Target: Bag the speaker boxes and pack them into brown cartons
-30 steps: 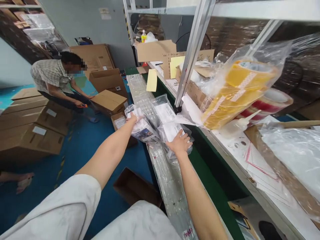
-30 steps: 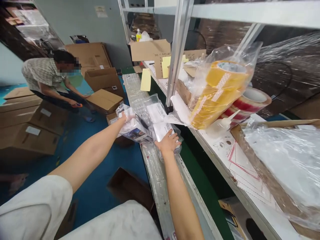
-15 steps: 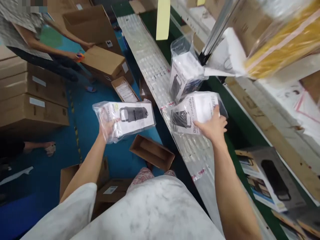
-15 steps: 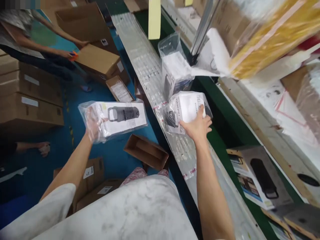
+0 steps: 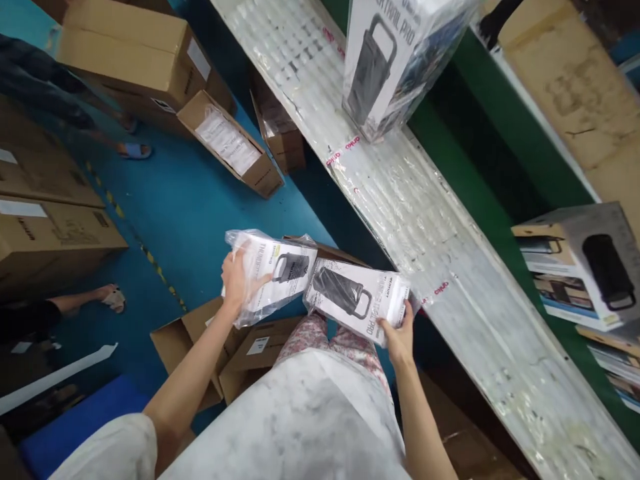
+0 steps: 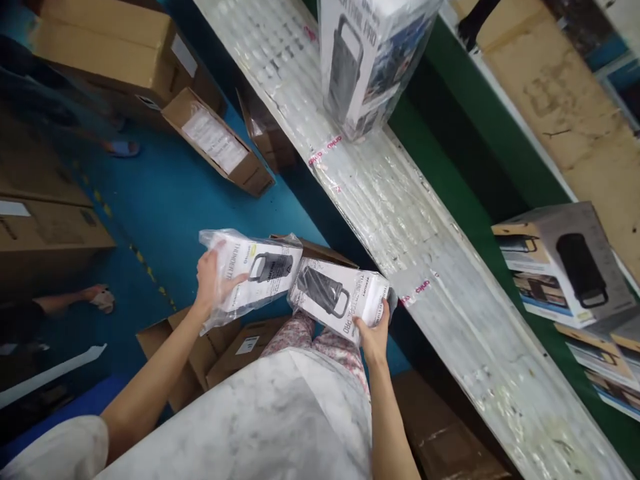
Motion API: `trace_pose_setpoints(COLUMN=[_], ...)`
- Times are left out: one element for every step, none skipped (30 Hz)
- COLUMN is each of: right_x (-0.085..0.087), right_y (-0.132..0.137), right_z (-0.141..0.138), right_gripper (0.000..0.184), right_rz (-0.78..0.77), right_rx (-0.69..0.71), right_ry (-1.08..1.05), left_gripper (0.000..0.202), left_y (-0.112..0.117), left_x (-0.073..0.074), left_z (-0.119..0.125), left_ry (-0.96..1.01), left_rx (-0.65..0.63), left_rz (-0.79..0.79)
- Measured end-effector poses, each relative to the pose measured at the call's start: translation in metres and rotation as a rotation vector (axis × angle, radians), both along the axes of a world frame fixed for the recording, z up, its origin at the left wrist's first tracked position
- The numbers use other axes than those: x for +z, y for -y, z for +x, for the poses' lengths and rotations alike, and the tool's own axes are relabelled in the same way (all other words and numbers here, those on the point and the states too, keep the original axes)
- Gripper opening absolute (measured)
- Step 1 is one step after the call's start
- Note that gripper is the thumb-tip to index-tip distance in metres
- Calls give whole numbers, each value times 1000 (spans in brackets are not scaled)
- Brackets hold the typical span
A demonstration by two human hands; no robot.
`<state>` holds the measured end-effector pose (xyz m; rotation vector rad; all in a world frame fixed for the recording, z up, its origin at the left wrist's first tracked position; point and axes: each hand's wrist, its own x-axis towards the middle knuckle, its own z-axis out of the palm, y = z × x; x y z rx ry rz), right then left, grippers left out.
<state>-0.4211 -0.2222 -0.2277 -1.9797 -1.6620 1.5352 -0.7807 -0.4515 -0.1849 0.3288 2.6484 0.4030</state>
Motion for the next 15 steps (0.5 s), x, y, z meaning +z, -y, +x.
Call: trace_pose_setpoints(right_x=[-18, -34, -49, -61, -72, -79, -85, -88, -88, -87, -84, -80, -75, -70, -65], right_y=[1, 0, -4, -10, -15, -21, -25, -27, -26, -22, -16, -7, 3, 14, 25], right_z=[-2, -5, -9, -12, -15, -16, -17, -17, -17, -17, -19, -22, -26, -32, -38], right_gripper=[113, 113, 112, 110, 109, 108, 107, 106, 106, 106, 108, 109, 110, 110, 108], right_rz=[-27, -46, -54, -48, -39, -35, -34, -34, -35, -35, -35, -26, -2, 37, 91], right_rx=[-60, -112, -153, -179, -194, -201, -204, -203, -199, -198, -201, -205, -202, -184, -152], right_ry=[27, 58, 91, 120, 141, 153, 163, 172, 184, 201, 221, 249, 282, 311, 332], left_gripper=[109, 109, 109, 109, 109, 108, 108, 108, 108, 108, 108, 109, 109, 110, 110], left_y=[-11, -21, -31, -39, -47, -53, -58, -61, -63, -63, -63, -61, -59, -57, -54], left_x=[-4, -8, -12, -16, -21, -25, -30, -35, -39, -44, -48, -53, -57, -62, -66], left_z=[3, 6, 8, 10, 12, 13, 14, 16, 17, 18, 20, 22, 24, 26, 29], left_ry=[16, 21, 20, 14, 6, 1, 0, 5, 13, 21, 26, 24, 16, 3, -12], left_rx=[-25, -59, -103, -146, -182, -211, -232, -248, -259, -266, -269, -270, -268, -263, -257], left_rz=[-29, -45, -51, -53, -56, -59, -63, -68, -75, -81, -84, -84, -79, -71, -61])
